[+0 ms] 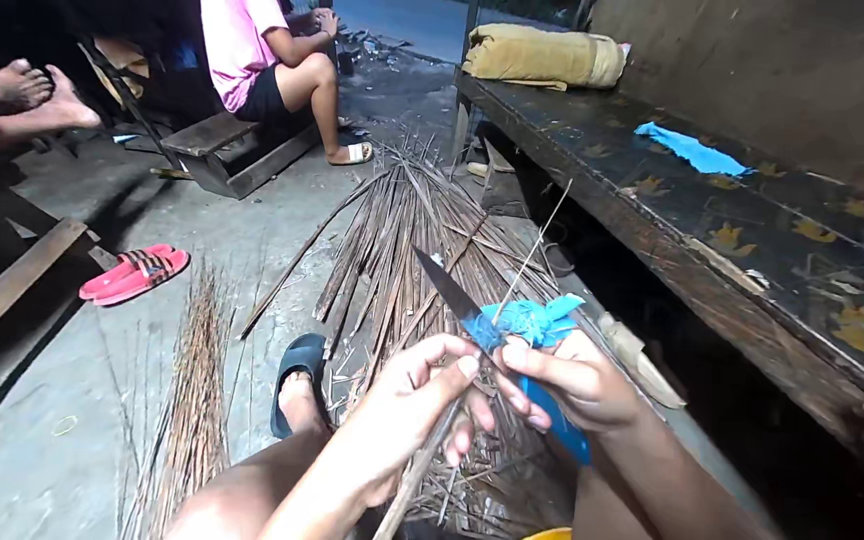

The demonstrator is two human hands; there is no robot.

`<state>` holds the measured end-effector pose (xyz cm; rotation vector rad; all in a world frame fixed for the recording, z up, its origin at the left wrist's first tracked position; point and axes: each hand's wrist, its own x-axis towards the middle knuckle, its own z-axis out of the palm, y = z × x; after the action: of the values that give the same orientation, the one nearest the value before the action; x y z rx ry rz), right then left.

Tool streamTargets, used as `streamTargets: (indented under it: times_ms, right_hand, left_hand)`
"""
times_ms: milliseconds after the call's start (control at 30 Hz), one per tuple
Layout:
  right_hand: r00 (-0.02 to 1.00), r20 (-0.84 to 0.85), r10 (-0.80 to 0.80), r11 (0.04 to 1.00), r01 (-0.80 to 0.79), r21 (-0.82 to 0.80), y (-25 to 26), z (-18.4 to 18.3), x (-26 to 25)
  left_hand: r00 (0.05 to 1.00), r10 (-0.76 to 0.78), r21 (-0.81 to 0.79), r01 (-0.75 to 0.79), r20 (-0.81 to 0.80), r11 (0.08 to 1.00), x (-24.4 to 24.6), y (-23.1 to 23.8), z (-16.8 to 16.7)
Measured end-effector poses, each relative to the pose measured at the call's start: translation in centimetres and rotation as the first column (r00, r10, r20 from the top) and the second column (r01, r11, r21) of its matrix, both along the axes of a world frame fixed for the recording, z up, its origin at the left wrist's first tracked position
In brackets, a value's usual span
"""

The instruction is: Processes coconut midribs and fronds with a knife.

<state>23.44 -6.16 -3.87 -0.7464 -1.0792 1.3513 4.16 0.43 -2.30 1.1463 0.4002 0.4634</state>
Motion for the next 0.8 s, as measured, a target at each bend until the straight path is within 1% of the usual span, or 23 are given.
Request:
streamTargets:
  times_ms: [67, 133, 167, 267, 333, 400, 500, 567, 667, 733, 800]
  right_hand:
    - [0.999, 0.030, -0.019, 0.998, 0.020, -0.054, 0.6, -0.1, -0.1]
    - [0.999, 0.019, -0.030, 0.996, 0.032, -0.084, 1.2, -0.6, -0.3]
    - [0.999, 0.004, -0.033, 0.995, 0.033, -0.095, 1.1, -1.0, -0.5]
    - [0.999, -0.029, -0.016, 0.993, 0.012, -0.117, 0.1, -2.2, -1.1]
    - [0.999, -0.049, -0.020, 0.994, 0.015, -0.105, 0.0, -2.4, -1.3]
    - [0.998, -0.059, 0.018, 0.997, -0.022, -0.075, 0.3, -2.3, -1.2]
    - [0.985, -0.055, 0.166, 0.986, -0.167, -0.023, 0.6, -2.4, -1.0]
    - [0.978, -0.025, 0.207, 0.978, -0.207, 0.003, 0.8, -2.4, -0.8]
    - [0.989, -0.014, 0.147, 0.989, -0.147, -0.010, 1.1, -2.3, -1.0]
    - [0.997, -0.039, 0.063, 0.997, -0.064, -0.034, 1.3, -2.2, -1.1]
    - [0.995, -0.085, 0.050, 0.997, -0.054, -0.046, 1.6, -1.9, -0.6]
  left_hand:
    - [0.997, 0.072, 0.047, -0.072, 0.000, 0.996, -0.6, -0.3, -0.9]
    - [0.989, 0.145, 0.130, -0.144, -0.001, 0.981, -0.8, -0.2, -1.5]
    - [0.987, 0.158, 0.171, -0.154, -0.012, 0.973, -0.8, 0.0, -1.8]
    - [0.987, 0.155, 0.232, -0.143, -0.034, 0.962, -0.8, 0.1, -2.2]
    - [0.991, 0.136, 0.271, -0.132, 0.002, 0.953, -0.7, 0.1, -2.7]
    - [0.988, 0.149, 0.304, -0.155, 0.041, 0.940, -0.4, 0.0, -3.0]
    - [0.984, 0.162, 0.301, -0.179, 0.080, 0.937, -0.3, -0.3, -3.2]
    - [0.984, 0.148, 0.261, -0.170, 0.102, 0.950, -0.5, -0.4, -3.1]
    - [0.986, 0.132, 0.231, -0.151, 0.099, 0.961, -0.9, -0.2, -3.1]
    - [0.997, 0.073, 0.236, -0.079, 0.036, 0.968, -1.5, 0.1, -2.9]
    - [1.000, 0.008, 0.183, -0.010, 0.014, 0.983, -1.8, 0.1, -2.7]
